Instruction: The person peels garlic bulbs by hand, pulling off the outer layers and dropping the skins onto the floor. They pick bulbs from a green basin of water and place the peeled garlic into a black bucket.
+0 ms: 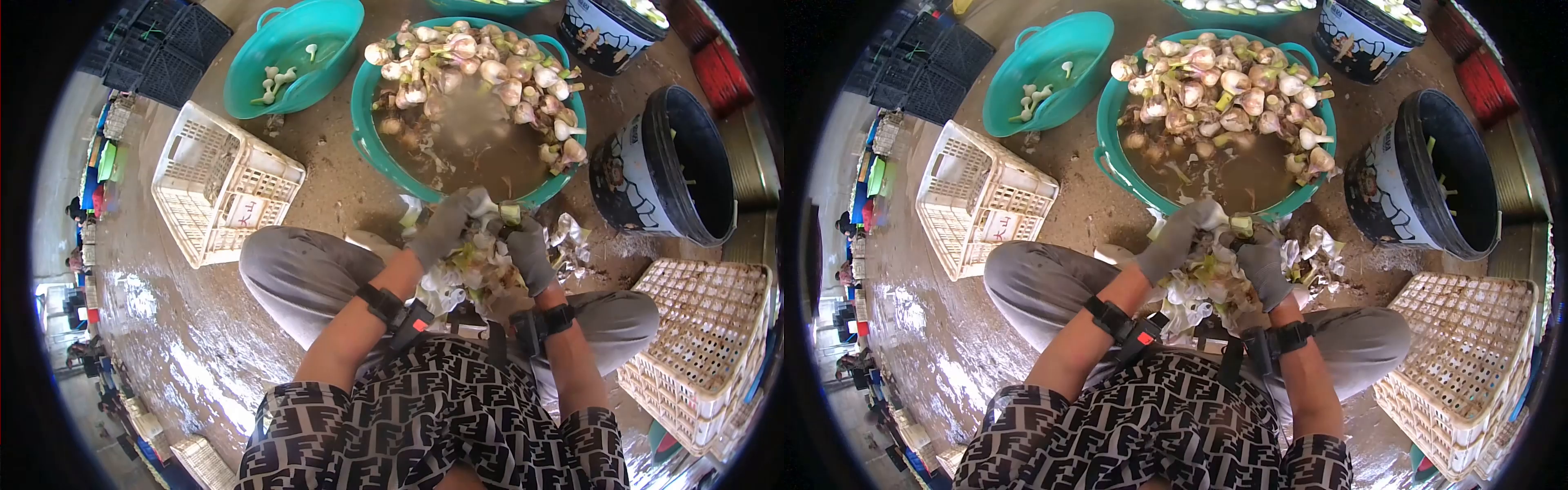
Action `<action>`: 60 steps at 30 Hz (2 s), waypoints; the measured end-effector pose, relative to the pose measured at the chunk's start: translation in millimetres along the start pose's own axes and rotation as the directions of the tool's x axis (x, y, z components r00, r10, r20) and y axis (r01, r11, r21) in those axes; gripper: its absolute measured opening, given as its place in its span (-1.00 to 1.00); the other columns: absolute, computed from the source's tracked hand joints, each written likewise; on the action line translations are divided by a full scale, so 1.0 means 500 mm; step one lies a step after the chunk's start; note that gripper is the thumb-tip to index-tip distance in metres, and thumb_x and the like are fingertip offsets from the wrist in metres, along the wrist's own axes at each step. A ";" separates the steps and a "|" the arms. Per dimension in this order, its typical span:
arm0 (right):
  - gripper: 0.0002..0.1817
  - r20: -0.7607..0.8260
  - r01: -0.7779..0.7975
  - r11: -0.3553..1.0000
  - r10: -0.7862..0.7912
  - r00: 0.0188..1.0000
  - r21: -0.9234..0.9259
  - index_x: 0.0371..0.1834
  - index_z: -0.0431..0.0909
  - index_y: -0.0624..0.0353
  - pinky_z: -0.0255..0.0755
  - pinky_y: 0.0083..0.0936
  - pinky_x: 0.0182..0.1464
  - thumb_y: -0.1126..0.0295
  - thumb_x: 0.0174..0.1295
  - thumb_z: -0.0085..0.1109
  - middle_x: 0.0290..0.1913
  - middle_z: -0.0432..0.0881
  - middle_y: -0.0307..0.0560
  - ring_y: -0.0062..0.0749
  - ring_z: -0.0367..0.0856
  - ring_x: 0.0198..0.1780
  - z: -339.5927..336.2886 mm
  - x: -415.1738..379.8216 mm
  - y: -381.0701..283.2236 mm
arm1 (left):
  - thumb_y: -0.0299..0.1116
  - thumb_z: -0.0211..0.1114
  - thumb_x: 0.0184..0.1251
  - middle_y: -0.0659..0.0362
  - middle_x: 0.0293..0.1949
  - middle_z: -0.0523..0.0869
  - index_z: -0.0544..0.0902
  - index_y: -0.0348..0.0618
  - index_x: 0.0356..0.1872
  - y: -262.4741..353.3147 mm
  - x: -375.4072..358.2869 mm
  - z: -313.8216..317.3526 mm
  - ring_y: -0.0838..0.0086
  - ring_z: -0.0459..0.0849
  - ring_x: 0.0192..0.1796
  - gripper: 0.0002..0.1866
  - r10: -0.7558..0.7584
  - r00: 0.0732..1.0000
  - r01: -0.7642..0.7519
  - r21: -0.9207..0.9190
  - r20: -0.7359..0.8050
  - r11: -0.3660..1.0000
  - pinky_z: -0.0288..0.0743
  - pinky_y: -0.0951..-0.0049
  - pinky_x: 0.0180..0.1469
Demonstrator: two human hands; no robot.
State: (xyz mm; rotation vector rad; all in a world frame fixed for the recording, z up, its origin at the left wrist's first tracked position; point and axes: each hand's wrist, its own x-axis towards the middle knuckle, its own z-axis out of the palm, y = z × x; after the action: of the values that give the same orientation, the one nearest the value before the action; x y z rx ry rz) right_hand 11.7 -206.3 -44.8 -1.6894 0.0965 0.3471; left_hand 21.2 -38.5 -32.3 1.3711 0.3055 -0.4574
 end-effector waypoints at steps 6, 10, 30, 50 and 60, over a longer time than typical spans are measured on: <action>-0.86 0.059 0.341 0.926 -0.336 0.940 -0.161 -0.28 0.62 0.24 0.44 -0.63 -0.31 0.53 0.07 0.16 -0.37 0.65 -0.22 -0.63 0.55 -0.36 -0.008 0.005 0.085 | -0.14 0.19 0.27 0.21 -0.39 0.59 0.51 -0.28 -0.09 -0.060 0.047 -0.018 0.56 0.49 -0.55 -0.62 0.116 0.991 -0.128 -0.244 -0.064 0.961 0.37 0.55 -0.53; -0.88 0.031 0.543 0.759 -0.571 0.820 -0.360 -0.34 0.60 0.27 0.45 -0.58 -0.31 0.53 0.05 0.14 -0.37 0.64 -0.09 -0.48 0.59 -0.37 -0.011 -0.001 0.041 | -0.03 0.29 0.17 0.19 -0.47 0.63 0.57 -0.28 -0.14 0.012 0.019 -0.026 0.47 0.53 -0.51 -0.53 -0.042 0.984 0.047 0.024 -0.172 0.999 0.43 0.44 -0.39; -0.48 0.156 -0.002 0.473 0.294 0.943 -0.881 -0.08 0.58 0.13 0.43 -0.30 0.00 0.00 -0.02 0.23 -0.15 0.62 0.16 0.00 0.59 -0.09 -0.090 0.024 -0.031 | -0.24 0.23 0.27 0.31 -0.57 0.54 0.57 -0.07 -0.33 0.020 0.068 -0.088 0.65 0.37 -0.66 -0.85 -0.225 0.959 0.057 -0.655 -0.175 0.753 0.19 0.69 -0.74; -0.76 0.269 0.156 0.640 0.082 0.960 -0.752 -0.40 0.66 0.15 0.47 -0.27 -0.22 0.21 0.02 0.18 -0.39 0.62 0.09 -0.04 0.61 -0.30 -0.068 0.039 0.100 | -0.03 0.23 0.07 -0.15 0.01 0.57 0.33 -0.29 0.20 0.096 0.375 -0.312 0.06 0.59 0.04 -0.28 0.216 0.819 0.476 0.840 -0.531 0.262 0.46 0.17 0.01; -0.77 0.086 0.033 0.978 -0.016 0.996 -0.204 -0.20 0.60 0.17 0.49 -0.48 -0.22 0.35 0.08 0.18 -0.34 0.67 -0.07 -0.33 0.65 -0.26 -0.030 0.087 0.112 | 0.05 0.37 -0.15 -0.01 -0.21 0.69 0.51 -0.25 0.05 0.113 0.204 -0.221 0.21 0.65 -0.10 -0.27 -0.088 0.996 0.033 0.940 -0.003 0.340 0.50 0.30 -0.05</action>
State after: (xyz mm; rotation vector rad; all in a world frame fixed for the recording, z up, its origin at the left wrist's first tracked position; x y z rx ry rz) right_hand 41.0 -223.8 -108.5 -1.8759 -0.0237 0.4208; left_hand 143.4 63.6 -50.9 2.5288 -0.0011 -0.7997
